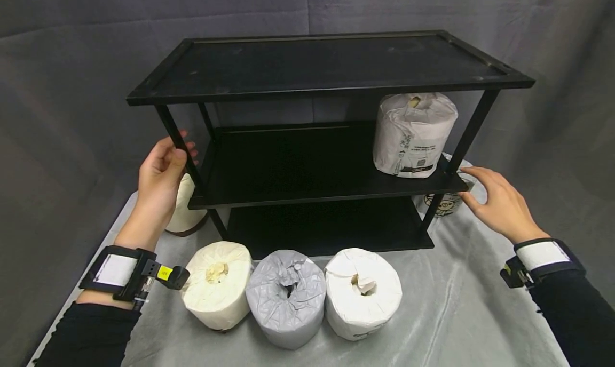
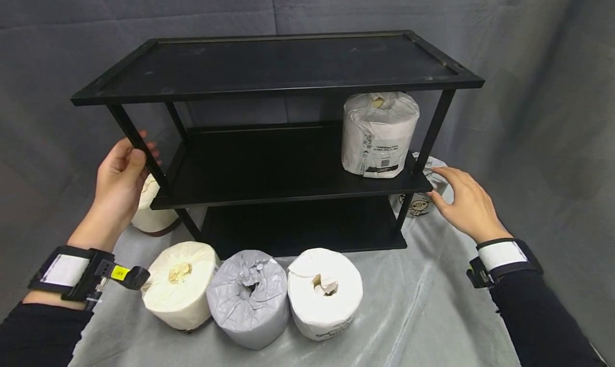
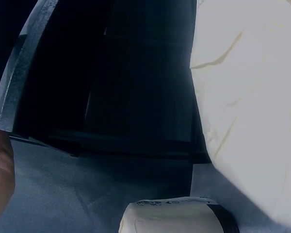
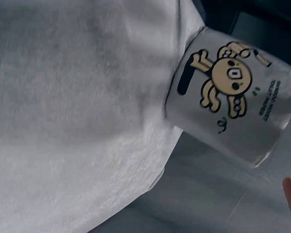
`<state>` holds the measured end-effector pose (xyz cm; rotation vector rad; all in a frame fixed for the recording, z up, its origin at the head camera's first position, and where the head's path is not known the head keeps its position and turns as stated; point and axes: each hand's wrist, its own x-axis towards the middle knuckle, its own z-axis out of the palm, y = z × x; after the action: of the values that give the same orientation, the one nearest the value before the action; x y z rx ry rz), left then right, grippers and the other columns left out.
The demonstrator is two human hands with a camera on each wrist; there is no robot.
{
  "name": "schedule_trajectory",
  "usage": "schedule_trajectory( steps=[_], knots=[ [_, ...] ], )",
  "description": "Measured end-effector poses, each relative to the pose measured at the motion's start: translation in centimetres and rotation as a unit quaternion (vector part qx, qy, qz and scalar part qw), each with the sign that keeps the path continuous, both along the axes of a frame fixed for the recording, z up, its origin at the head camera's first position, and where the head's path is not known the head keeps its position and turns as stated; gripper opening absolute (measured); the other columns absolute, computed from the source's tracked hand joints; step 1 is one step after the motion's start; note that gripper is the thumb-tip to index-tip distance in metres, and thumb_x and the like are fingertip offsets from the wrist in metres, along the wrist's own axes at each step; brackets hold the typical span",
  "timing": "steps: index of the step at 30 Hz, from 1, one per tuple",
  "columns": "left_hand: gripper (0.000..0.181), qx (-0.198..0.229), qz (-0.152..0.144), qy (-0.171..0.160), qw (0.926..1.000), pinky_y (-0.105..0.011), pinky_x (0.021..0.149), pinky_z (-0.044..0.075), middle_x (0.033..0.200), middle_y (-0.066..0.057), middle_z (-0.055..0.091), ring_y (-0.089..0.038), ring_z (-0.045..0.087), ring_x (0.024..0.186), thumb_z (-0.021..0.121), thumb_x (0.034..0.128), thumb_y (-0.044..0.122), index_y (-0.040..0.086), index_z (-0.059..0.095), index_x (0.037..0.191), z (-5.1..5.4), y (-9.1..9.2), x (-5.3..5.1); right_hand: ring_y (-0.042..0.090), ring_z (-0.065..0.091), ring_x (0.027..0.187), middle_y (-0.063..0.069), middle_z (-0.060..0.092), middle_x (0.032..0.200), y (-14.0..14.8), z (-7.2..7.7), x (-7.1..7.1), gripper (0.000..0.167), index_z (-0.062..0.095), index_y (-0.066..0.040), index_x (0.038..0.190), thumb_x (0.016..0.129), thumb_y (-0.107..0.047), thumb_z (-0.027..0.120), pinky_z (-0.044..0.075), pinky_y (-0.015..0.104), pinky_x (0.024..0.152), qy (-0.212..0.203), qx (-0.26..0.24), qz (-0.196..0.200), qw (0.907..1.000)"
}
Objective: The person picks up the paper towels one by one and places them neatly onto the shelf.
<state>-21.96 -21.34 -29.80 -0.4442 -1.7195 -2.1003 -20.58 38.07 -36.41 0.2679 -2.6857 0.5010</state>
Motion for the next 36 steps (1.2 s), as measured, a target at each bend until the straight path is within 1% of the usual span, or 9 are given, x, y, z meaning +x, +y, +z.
schedule_trajectory(
  steps=[6,9,15,20,24,28,30,33,36],
  knots=[
    [0.035,-0.003,0.002,-0.001,1.0000,-0.021,0.093,0.048,0.107,-0.003,0.064,-0.017,0.061,0.100,0.062,0.0899,0.022,0.011,0.065,0.123,0.0,0.1,0.0,0.050,0.039,0.129,0.028,0.044,0.142,0.5,-0.2,-0.7,0.054,0.048,-0.003,0.140,0.096,-0.029,0.065,0.031,0.070,0.101,-0.036,-0.007,0.014,0.9992],
    [0.034,0.003,0.000,0.000,1.0000,-0.022,0.092,0.048,0.106,-0.003,0.065,-0.016,0.062,0.099,0.062,0.0901,0.022,0.011,0.065,0.122,0.0,0.1,0.0,0.050,0.039,0.130,0.028,0.045,0.142,0.6,-0.4,-1.1,0.055,0.048,-0.002,0.139,0.095,-0.028,0.066,0.031,0.069,0.102,-0.041,-0.003,0.016,0.9990],
    [0.033,0.005,-0.002,0.003,1.0000,-0.022,0.092,0.049,0.106,-0.002,0.065,-0.015,0.062,0.099,0.061,0.0909,0.021,0.011,0.065,0.122,0.0,0.1,0.0,0.050,0.038,0.129,0.030,0.046,0.139,0.4,-0.8,-1.9,0.059,0.047,0.003,0.139,0.094,-0.028,0.067,0.031,0.068,0.102,-0.060,0.013,0.007,0.9981],
    [0.032,0.007,-0.003,0.011,0.9999,-0.023,0.092,0.049,0.105,-0.003,0.065,-0.016,0.062,0.098,0.061,0.0903,0.022,0.012,0.066,0.121,-0.1,0.0,0.0,0.051,0.036,0.130,0.032,0.045,0.140,0.0,-0.7,-2.4,0.062,0.045,0.009,0.138,0.091,-0.024,0.070,0.028,0.066,0.106,-0.072,0.025,0.008,0.9971],
    [0.033,0.010,-0.003,0.019,0.9998,-0.025,0.092,0.050,0.106,-0.005,0.065,-0.017,0.062,0.098,0.062,0.0885,0.024,0.013,0.066,0.119,-0.2,0.0,-0.1,0.050,0.035,0.132,0.032,0.044,0.140,-0.1,-0.6,-2.9,0.064,0.045,0.012,0.137,0.091,-0.025,0.071,0.027,0.064,0.108,-0.074,0.037,0.015,0.9965],
    [0.034,0.009,-0.005,0.018,0.9998,-0.025,0.093,0.049,0.106,-0.004,0.064,-0.016,0.062,0.099,0.062,0.0882,0.025,0.013,0.066,0.120,-0.2,0.0,-0.1,0.051,0.035,0.131,0.033,0.044,0.140,-0.1,-0.9,-3.2,0.064,0.046,0.011,0.136,0.090,-0.025,0.072,0.026,0.065,0.108,-0.080,0.042,0.016,0.9958],
    [0.034,0.007,-0.006,0.015,0.9998,-0.025,0.093,0.049,0.107,-0.005,0.063,-0.017,0.062,0.100,0.062,0.0888,0.024,0.012,0.066,0.121,-0.2,0.0,-0.1,0.051,0.036,0.131,0.032,0.045,0.139,0.0,-1.1,-3.4,0.061,0.049,0.009,0.134,0.088,-0.023,0.073,0.026,0.065,0.108,-0.081,0.042,0.018,0.9956],
    [0.034,0.009,-0.006,0.011,0.9999,-0.024,0.094,0.049,0.108,-0.007,0.063,-0.018,0.062,0.101,0.062,0.0897,0.022,0.011,0.065,0.122,-0.2,0.0,0.0,0.050,0.038,0.129,0.031,0.048,0.136,0.0,-1.2,-3.6,0.055,0.053,0.005,0.129,0.085,-0.020,0.076,0.027,0.065,0.107,-0.072,0.046,0.027,0.9960],
    [0.033,0.006,-0.002,0.009,0.9999,-0.023,0.094,0.048,0.108,-0.006,0.063,-0.018,0.062,0.101,0.062,0.0903,0.022,0.011,0.065,0.122,-0.1,0.0,0.0,0.049,0.043,0.125,0.031,0.053,0.129,-0.1,-1.3,-3.9,0.049,0.059,0.003,0.121,0.081,-0.015,0.080,0.032,0.065,0.103,-0.053,0.056,0.040,0.9962]
  ],
)
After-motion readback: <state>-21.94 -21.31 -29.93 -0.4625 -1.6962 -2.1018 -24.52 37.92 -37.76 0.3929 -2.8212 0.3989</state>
